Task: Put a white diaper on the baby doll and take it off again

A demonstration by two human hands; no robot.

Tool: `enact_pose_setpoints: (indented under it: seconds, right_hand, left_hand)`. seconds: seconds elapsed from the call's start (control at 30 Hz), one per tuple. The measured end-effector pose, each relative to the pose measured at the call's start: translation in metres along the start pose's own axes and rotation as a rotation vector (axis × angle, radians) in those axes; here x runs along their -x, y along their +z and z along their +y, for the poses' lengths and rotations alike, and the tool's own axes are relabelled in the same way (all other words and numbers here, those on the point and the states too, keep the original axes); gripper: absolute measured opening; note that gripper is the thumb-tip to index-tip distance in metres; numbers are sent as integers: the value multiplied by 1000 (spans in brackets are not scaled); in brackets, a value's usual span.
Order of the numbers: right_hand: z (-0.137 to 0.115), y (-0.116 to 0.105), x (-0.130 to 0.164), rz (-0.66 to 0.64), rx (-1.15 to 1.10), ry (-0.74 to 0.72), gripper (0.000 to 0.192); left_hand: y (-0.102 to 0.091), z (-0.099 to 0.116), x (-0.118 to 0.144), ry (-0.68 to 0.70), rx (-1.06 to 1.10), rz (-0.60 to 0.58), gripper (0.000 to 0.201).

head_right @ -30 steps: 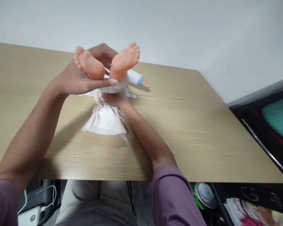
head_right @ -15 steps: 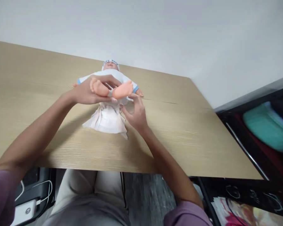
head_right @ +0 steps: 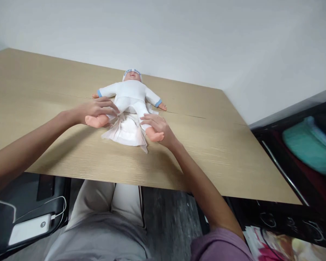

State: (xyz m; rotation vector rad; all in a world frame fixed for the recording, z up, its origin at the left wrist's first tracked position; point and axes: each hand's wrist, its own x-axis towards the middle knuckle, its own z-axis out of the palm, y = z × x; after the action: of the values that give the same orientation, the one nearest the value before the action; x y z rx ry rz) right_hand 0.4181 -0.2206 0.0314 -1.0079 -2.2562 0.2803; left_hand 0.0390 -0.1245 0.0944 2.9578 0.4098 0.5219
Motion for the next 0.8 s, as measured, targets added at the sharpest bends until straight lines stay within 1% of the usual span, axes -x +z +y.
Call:
enact_pose_setpoints:
  seconds: [0.07,0.17,0.23,0.33,0.4,0.47,0.5,0.53,0.57,0.6,0.63,0.67,0.7,0.77,0.8]
  right_hand:
    - [9,1,15,-77,50,-62,38]
    - [20,6,26,-95,85,-56,36]
    - [24,6,28,-98,54,-58,37]
    - [23,-2,25,-128,-35,-34,48]
    - [14,-8,22,-151,-69,14,52]
    - [-1,-9,22,-171,-37,56,48]
    - [-10,-8,22,-178,9,70,43]
    - [-19,-4,24,-184,70,78,42]
    - [-28,1,26,-185,136,79,50]
    - [-36,8,28,-178,199,78,63]
    - [-42,15,31,-166,251,77,74]
    - [-46,22,33,-151,288,77,77]
    - [-48,29,34,-132,311,80,71]
    - [-46,36,33,-84,318,103,49]
    - [-43,37,31,-59,304,121,43]
  left_hand:
    - [10,-5,17,-11,-59,-81,45]
    - [25,-5,31,-15,-118,-143,68]
    - [31,-2,33,-9,-130,-161,73]
    - [32,2,31,-22,-86,-183,69]
    - [31,9,30,-66,-28,-186,59]
    - [33,21,28,-140,11,-166,48]
    - [35,28,28,-178,17,-149,47]
    - [39,35,27,-210,13,-129,52]
    - [43,43,27,-235,2,-111,60]
    - [48,49,26,-253,-12,-97,68]
    - [52,54,26,-264,-26,-88,71]
    - [57,58,25,-274,-40,-78,67]
    - [60,60,24,-282,-49,-65,57]
    - [62,60,20,-287,-42,-32,36]
    - [61,58,17,-292,-22,-14,30]
